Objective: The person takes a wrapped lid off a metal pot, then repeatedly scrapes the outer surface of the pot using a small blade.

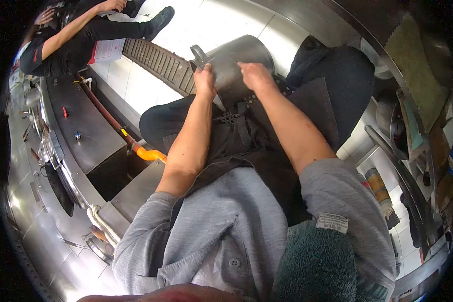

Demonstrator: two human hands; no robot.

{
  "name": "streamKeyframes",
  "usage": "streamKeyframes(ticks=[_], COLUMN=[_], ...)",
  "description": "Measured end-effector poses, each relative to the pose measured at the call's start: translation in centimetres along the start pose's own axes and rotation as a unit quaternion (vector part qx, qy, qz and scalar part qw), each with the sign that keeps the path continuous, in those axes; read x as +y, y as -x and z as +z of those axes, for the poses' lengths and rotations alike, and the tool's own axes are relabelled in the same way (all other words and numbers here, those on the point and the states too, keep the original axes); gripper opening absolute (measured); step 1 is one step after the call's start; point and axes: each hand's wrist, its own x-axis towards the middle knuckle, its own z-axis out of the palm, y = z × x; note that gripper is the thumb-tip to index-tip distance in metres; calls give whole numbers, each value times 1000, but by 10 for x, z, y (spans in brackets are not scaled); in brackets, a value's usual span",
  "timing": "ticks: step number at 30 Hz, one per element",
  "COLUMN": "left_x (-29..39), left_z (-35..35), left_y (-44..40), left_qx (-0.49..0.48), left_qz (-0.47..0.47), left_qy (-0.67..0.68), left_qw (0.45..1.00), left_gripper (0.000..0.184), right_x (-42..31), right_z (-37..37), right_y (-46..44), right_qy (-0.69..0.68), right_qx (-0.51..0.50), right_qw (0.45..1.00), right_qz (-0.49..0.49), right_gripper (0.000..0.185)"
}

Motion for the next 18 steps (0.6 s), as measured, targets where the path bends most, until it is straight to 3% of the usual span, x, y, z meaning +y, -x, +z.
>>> streamKeyframes(ticks=[5, 8, 9, 10, 14, 18], left_x=[2, -3, -5, -7, -6, 5], left_z=[2, -1, -3, -6, -2, -2], left_y=[3, -1, -4, -6, -6, 1], left_qx=[3, -14, -12, -10, -14, -22], left_qz=[2, 3, 5, 6, 15, -18], left_qy=[-2, 41, -9, -59, -14, -6], left_qw=[1000, 999, 1000, 998, 1000, 1000], left_gripper=[25, 26, 26, 26, 26, 27], right_x=[4, 0, 4, 9, 1, 12], right_z=[8, -3, -4, -2, 2, 3], right_y=[-2, 0, -3, -8, 0, -4], right_qy=[-10, -6, -9, 26, 31, 3], right_qx=[5, -20, -14, -13, -19, 1], right_qw=[1000, 1000, 999, 999, 999, 1000], right_qz=[-21, 17, 42, 28, -19, 4], right_gripper=[34, 34, 34, 35, 35, 35])
